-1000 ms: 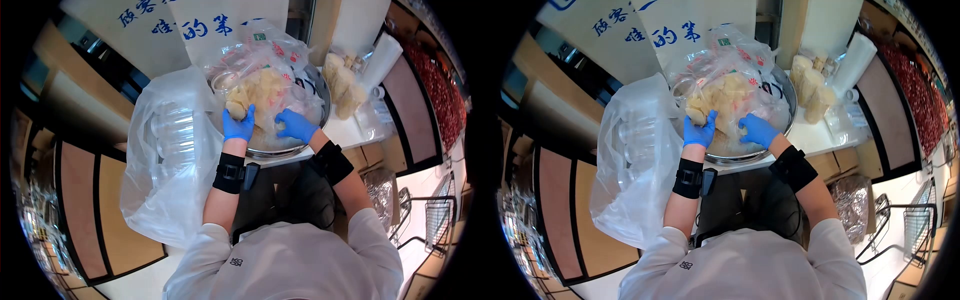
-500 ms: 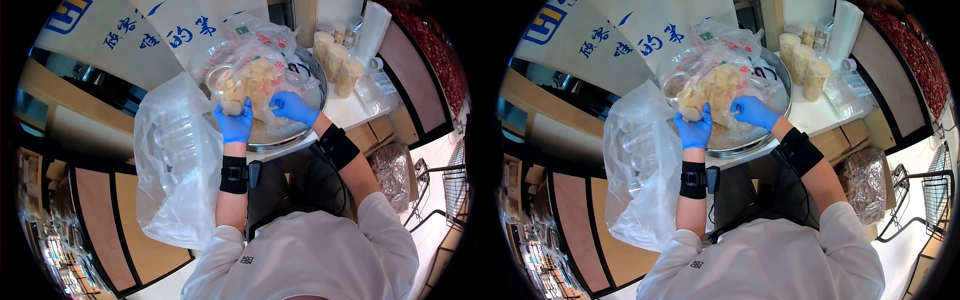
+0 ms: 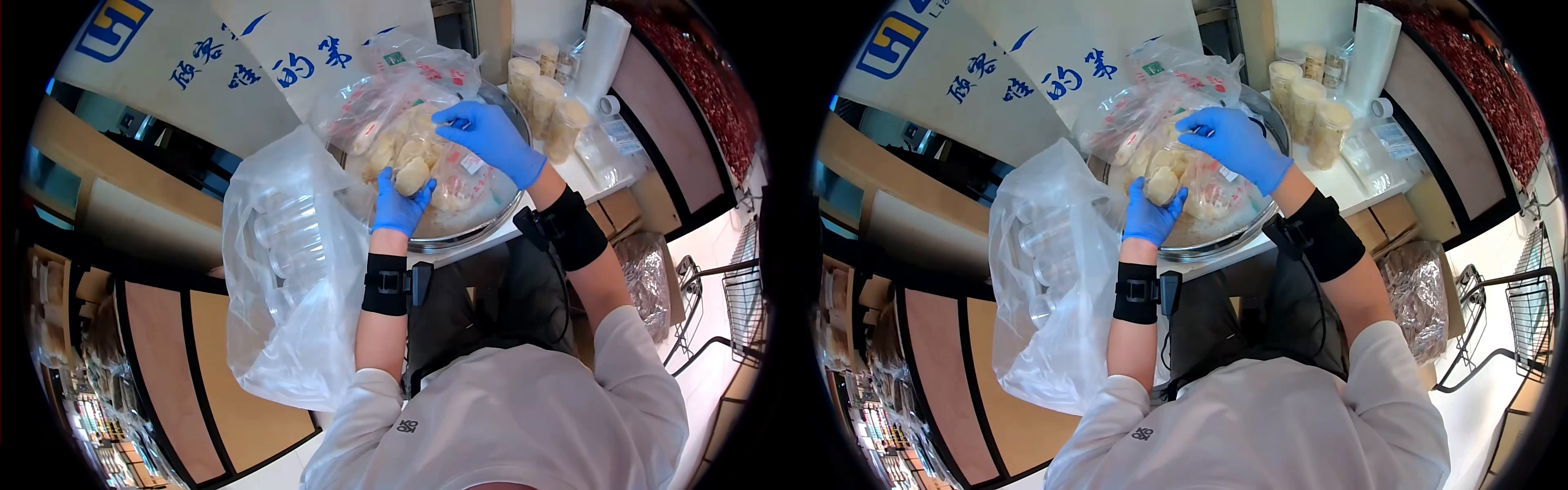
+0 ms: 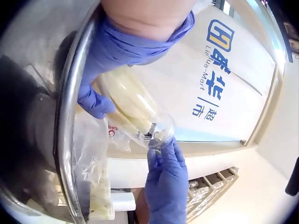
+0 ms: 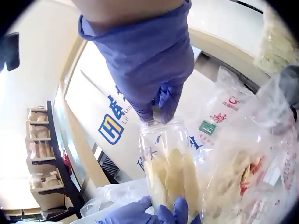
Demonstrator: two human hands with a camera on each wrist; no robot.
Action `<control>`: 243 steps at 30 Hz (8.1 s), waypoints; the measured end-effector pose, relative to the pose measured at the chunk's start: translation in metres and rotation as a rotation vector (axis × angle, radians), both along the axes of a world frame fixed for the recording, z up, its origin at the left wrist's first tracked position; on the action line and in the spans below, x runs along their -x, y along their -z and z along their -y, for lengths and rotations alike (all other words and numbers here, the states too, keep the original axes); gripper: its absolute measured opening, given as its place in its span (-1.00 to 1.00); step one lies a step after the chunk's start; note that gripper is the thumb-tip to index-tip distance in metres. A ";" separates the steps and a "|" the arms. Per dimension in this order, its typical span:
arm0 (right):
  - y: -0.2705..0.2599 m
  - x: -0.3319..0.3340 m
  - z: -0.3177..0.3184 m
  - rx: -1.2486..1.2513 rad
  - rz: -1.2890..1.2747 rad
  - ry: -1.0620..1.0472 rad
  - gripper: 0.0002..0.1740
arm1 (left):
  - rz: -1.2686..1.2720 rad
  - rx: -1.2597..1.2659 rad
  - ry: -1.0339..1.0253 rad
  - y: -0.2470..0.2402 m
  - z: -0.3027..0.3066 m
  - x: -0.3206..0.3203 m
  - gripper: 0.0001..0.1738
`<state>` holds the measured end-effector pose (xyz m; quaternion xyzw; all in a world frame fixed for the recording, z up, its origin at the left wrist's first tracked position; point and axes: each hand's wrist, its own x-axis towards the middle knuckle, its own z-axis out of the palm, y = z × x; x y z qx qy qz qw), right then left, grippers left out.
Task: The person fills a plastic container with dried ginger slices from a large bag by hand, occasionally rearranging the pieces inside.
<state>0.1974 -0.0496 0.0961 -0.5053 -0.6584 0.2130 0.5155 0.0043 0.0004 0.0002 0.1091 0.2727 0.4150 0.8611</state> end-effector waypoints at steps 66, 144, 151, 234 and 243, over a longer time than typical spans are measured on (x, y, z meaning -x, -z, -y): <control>0.107 0.066 -0.093 0.093 0.837 -0.222 -0.59 | 0.161 -0.265 -0.432 0.022 -0.013 0.015 -0.60; 0.088 -0.025 -0.064 0.332 0.851 -0.037 -0.78 | 0.187 0.072 -0.278 0.007 -0.008 0.008 -0.45; 0.083 -0.016 -0.062 0.358 0.936 -0.046 -0.64 | 0.201 0.045 -0.271 0.005 -0.006 0.008 -0.45; -0.056 0.027 0.017 0.926 -0.647 -0.638 -0.29 | 0.227 -0.480 -0.203 -0.008 0.017 0.001 -0.41; -0.063 0.027 0.034 0.994 -0.756 -0.664 -0.41 | 0.362 -0.400 -0.040 -0.026 0.034 0.016 -0.32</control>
